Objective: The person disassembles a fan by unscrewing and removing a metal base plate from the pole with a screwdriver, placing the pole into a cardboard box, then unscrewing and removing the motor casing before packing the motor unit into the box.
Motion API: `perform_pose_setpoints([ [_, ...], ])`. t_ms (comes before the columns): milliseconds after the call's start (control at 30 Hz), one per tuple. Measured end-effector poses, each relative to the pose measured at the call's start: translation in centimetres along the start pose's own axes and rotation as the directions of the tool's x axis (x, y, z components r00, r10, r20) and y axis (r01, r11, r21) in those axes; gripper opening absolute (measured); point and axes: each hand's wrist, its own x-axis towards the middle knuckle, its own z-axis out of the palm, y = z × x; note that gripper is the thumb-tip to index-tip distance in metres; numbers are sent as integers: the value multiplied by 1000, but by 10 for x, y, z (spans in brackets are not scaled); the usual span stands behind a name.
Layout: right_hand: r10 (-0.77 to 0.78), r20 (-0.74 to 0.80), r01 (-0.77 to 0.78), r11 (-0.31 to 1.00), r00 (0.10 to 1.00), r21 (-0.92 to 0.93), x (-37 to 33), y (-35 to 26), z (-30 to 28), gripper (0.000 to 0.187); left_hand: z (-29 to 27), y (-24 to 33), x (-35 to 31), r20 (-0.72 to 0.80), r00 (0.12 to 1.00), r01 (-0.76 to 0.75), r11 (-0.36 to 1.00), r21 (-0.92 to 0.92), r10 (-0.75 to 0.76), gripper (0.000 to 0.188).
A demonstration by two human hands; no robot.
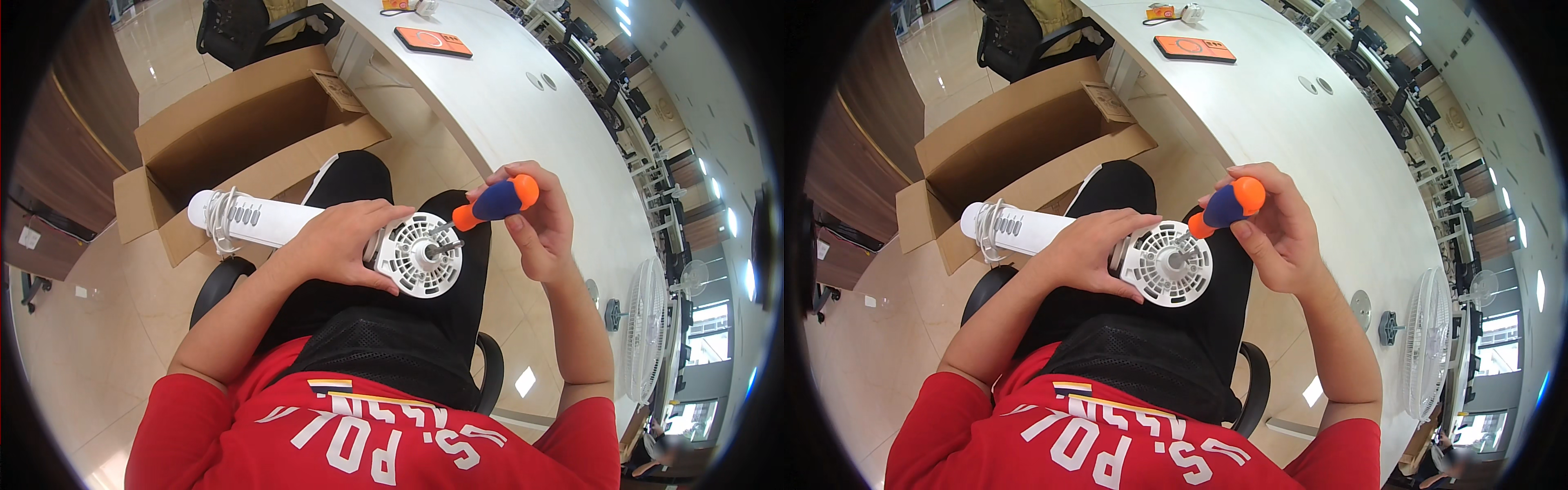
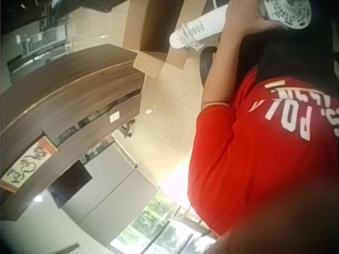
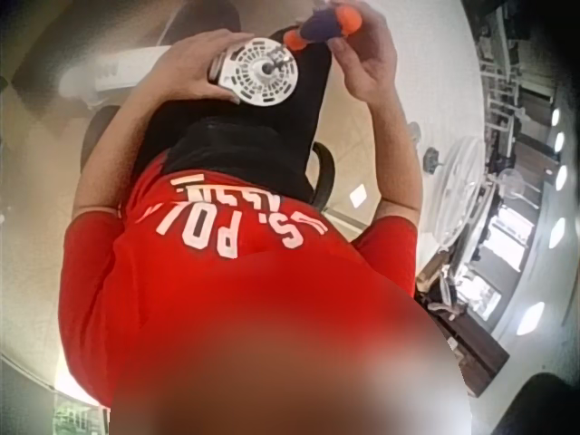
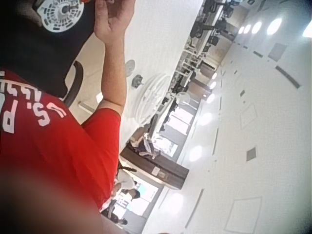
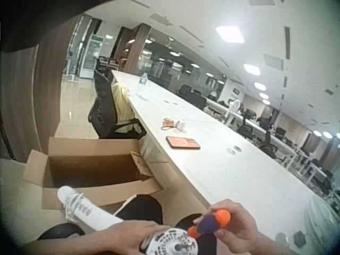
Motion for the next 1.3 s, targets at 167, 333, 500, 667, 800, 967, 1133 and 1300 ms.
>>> perform_pose_setpoints([
  [167, 27, 18, -27, 1000, 999, -7, 6, -7, 2, 51, -5, 3, 4, 43, 999, 16, 999, -52, -13, 110],
  [333, 58, 10, -58, 998, 998, -33, 6, -3, 3, 51, -25, 8, 20, -97, 994, -1, 876, -483, -52, 102],
  [500, 147, -14, -146, 985, 989, 88, -3, 2, 2, 50, -49, 63, 71, -167, 967, -237, 919, -315, 192, 78],
  [667, 148, -42, -137, 970, 988, 199, -10, 10, 3, 52, -37, 68, 101, -137, 947, -321, 853, -411, 290, 52],
  [800, 143, -40, -129, 960, 989, 250, -7, 10, -2, 52, -33, 66, 106, -185, 951, -303, 860, -411, 246, 50],
  [967, 238, -28, -223, 939, 971, 260, -5, 1, -1, 55, -31, 70, 104, -153, 984, -163, 796, -583, 89, 51],
  [1133, 337, 0, -333, 929, 941, 160, -5, 2, 2, 53, -22, 83, 97, -301, 951, -176, 929, -324, 75, 49],
  [1300, 261, -23, -235, 902, 965, 361, -1, 10, 8, 67, -22, 97, 102, -268, 956, -36, 864, -502, -116, 56],
])
